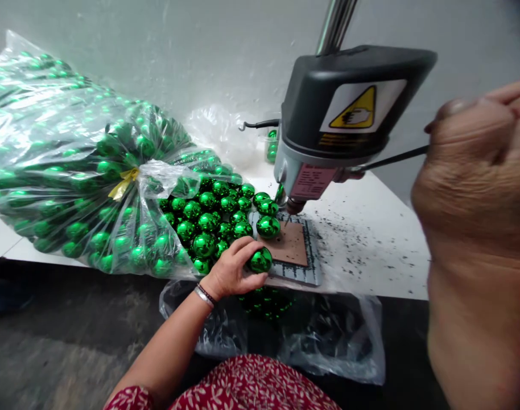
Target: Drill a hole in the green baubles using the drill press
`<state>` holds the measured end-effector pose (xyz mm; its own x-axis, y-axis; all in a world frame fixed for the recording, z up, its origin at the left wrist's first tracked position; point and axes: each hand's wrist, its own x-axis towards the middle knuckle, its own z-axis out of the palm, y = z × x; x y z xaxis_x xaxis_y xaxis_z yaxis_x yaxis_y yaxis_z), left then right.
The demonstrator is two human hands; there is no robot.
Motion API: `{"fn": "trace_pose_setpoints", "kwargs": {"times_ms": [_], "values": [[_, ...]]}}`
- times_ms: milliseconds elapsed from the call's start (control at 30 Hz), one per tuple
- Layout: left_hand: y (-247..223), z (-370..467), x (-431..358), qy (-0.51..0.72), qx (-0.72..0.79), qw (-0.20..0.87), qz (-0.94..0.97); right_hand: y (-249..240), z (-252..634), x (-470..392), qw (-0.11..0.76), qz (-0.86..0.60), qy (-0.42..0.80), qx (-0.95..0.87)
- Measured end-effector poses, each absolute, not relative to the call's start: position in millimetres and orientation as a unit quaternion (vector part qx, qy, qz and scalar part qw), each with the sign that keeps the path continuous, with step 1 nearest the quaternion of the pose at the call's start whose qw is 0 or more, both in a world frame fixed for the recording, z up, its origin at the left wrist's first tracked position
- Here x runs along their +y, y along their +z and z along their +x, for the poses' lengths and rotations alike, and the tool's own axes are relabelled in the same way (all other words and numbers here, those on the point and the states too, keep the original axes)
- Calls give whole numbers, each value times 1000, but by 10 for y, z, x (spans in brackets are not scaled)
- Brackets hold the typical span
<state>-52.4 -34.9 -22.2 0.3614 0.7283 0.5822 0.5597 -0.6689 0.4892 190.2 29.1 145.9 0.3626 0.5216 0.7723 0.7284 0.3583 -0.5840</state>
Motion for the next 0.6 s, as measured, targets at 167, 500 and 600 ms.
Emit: {"fn": "trace_pose_setpoints", "kwargs": {"times_ms": [167,500,600], "values": [[-291,-489,-385,392,371,66,840,1609,1781,197,556,-599,-110,-566],[-272,-367,-595,374,314,39,872,1893,1772,370,507,-652,-63,-560],[-312,-389,-600,384,349,50,854,1943,1744,429,508,-664,-45,-547]]}}
